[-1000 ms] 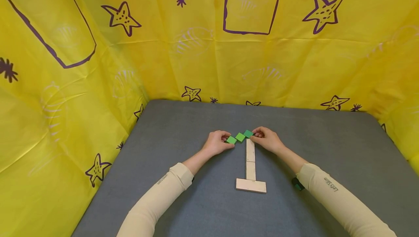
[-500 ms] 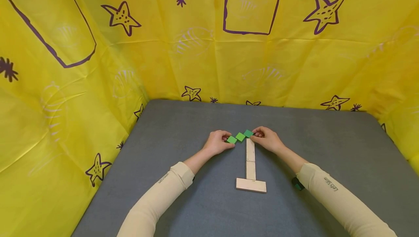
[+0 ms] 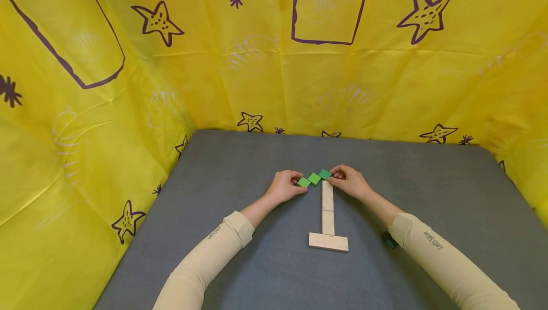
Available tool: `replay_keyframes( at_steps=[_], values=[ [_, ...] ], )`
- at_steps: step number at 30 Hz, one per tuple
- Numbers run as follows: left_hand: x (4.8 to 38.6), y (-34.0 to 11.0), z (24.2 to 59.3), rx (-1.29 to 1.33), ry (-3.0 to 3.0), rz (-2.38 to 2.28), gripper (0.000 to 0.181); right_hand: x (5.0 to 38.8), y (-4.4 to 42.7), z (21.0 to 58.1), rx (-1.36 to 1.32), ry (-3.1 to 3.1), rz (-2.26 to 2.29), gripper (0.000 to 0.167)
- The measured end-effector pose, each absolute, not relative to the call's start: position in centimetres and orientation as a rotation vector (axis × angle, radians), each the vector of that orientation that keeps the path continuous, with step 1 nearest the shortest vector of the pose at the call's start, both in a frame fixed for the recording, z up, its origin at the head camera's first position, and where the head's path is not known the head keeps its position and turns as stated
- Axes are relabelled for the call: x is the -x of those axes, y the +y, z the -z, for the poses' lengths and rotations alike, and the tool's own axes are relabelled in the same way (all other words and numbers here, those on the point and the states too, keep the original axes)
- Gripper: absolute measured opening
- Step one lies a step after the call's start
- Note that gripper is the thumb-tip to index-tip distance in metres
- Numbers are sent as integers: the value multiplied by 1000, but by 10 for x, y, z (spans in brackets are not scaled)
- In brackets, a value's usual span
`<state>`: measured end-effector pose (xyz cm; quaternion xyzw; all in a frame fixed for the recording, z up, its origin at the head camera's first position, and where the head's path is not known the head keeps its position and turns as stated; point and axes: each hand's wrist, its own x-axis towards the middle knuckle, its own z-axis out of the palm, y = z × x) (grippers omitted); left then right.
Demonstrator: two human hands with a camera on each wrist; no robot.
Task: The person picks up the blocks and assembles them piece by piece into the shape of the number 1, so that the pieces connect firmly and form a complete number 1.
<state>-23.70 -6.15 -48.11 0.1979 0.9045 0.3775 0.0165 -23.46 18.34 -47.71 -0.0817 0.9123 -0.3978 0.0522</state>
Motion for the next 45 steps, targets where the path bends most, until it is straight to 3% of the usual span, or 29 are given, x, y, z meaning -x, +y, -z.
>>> replay_keyframes(
  at_steps=[26,45],
  values=[
    [233,-56,475,-566,2801,-1110,43,232,184,474,231,2761,1216,31],
    [231,-72,468,-410,2675,-1385,42,231,190,474,184,2701,1310,38]
  ],
)
